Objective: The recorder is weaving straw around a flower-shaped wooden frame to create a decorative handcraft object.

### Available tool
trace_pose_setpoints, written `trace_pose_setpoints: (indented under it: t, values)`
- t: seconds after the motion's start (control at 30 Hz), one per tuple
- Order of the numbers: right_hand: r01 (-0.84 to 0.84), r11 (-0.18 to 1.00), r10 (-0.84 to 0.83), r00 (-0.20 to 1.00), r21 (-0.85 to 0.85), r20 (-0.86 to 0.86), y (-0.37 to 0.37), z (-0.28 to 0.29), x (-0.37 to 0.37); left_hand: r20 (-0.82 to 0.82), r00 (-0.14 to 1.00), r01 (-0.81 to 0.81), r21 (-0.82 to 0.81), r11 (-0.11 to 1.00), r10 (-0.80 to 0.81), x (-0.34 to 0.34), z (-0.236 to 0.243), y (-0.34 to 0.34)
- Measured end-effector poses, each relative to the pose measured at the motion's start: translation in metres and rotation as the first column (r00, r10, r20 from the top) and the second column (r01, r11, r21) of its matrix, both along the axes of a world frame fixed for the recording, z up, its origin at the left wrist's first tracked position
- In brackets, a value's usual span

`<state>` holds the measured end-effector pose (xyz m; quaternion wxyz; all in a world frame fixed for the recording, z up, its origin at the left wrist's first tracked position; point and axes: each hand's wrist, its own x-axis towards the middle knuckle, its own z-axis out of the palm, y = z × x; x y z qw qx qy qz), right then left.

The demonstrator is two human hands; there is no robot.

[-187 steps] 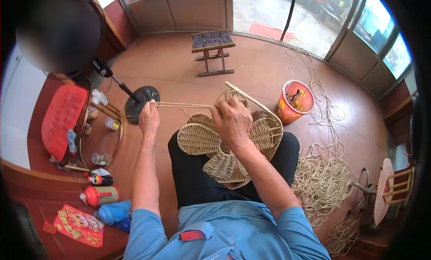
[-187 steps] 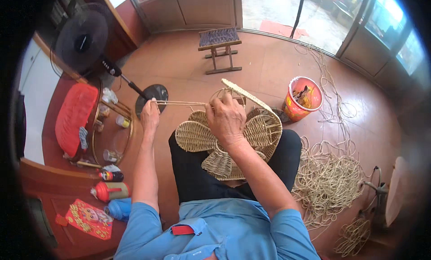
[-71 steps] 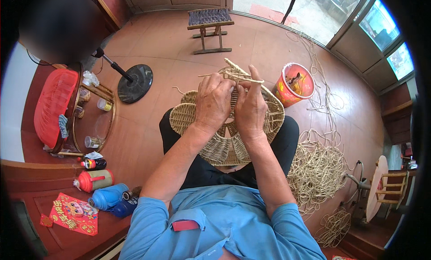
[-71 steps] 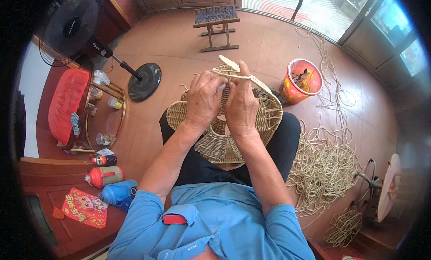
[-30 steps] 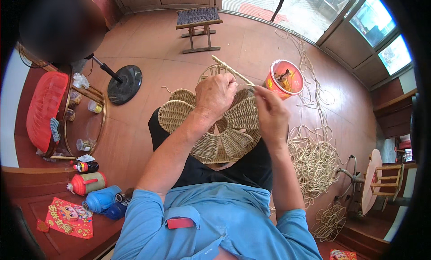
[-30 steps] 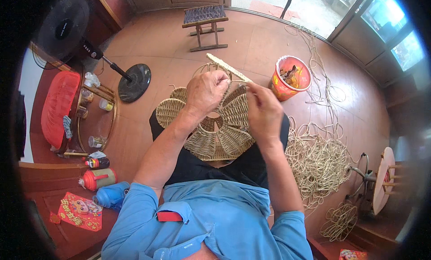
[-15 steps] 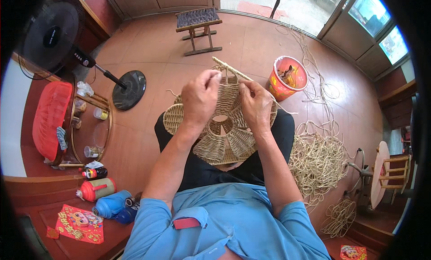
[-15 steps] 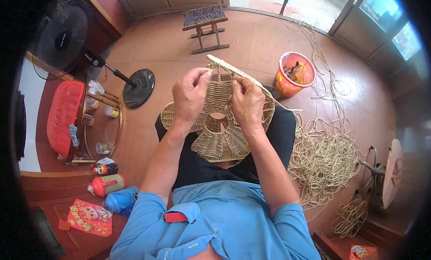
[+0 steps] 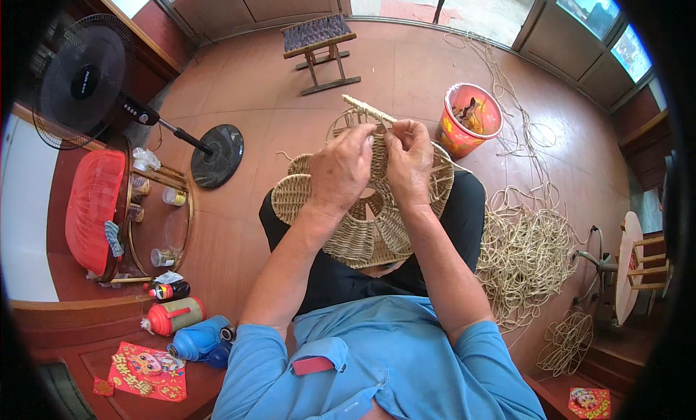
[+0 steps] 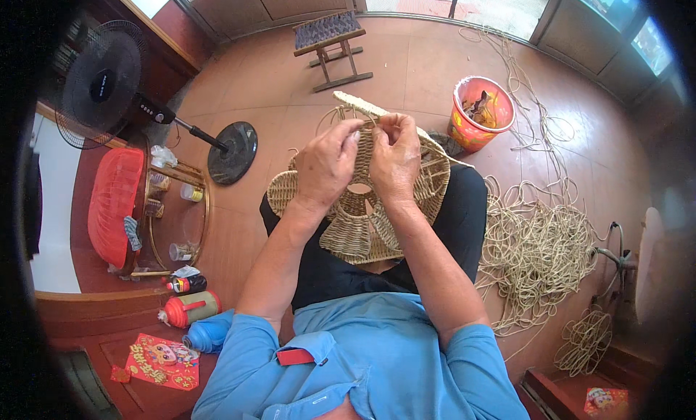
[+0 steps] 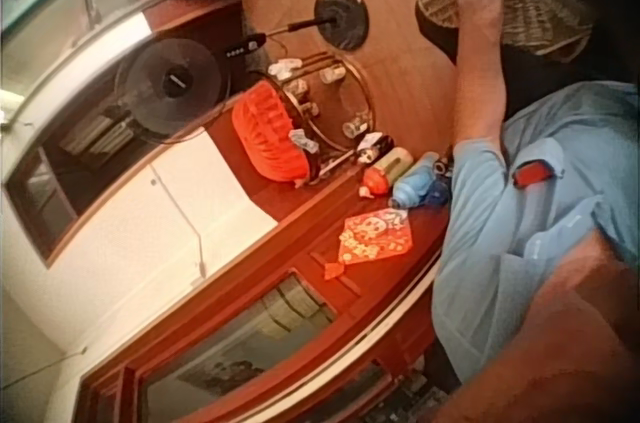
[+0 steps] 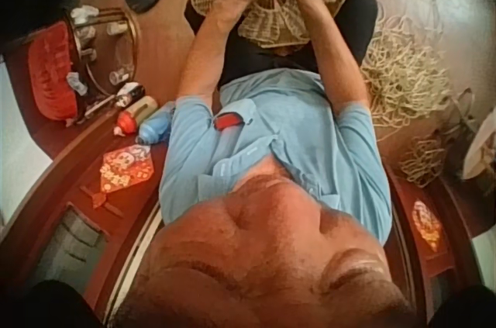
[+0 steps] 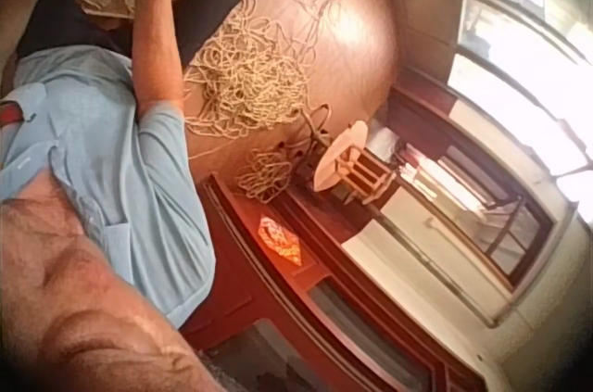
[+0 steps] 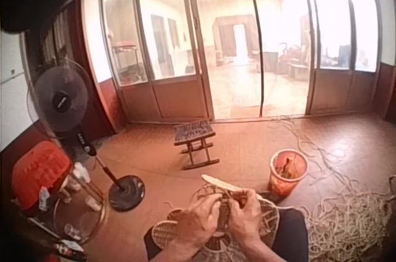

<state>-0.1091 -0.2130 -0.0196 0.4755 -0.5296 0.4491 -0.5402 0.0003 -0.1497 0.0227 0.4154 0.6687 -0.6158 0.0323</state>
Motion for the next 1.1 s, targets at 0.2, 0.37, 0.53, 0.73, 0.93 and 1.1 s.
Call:
trace_pose_setpoints:
  t: [0.2,0.37,0.53,0.73,0.93,1.1]
  values:
    - [-0.034,0.996,0.028,0.997,0.078,0.074,-0.006,-0.003,-0.001,0.126,0.992,-0.056,0.285,0.957,0.020,-0.008,0.011,-0.009]
    - [-0.068,0.997,0.066,0.995,0.033,0.073,-0.002,-0.002,-0.009,0.227,0.974,-0.075,0.311,0.947,0.003,-0.008,0.015,-0.015]
    - [-0.073,0.995,0.080,0.991,-0.066,0.109,0.005,-0.010,-0.006,0.391,0.918,0.026,0.106,0.994,-0.065,-0.014,0.008,-0.011]
    - [-0.032,0.986,0.041,0.998,-0.166,0.055,0.013,0.000,-0.009,0.213,0.973,0.060,0.153,0.986,-0.092,-0.004,0.013,0.012]
    - [-0.075,0.991,0.066,0.994,-0.109,-0.083,0.016,0.009,-0.016,0.022,0.995,0.091,0.232,0.968,-0.099,0.002,0.022,0.021]
    - [-0.123,0.991,0.122,0.992,-0.050,-0.018,0.036,0.006,-0.033,-0.087,0.984,0.176,0.297,0.938,-0.157,-0.009,0.022,0.039]
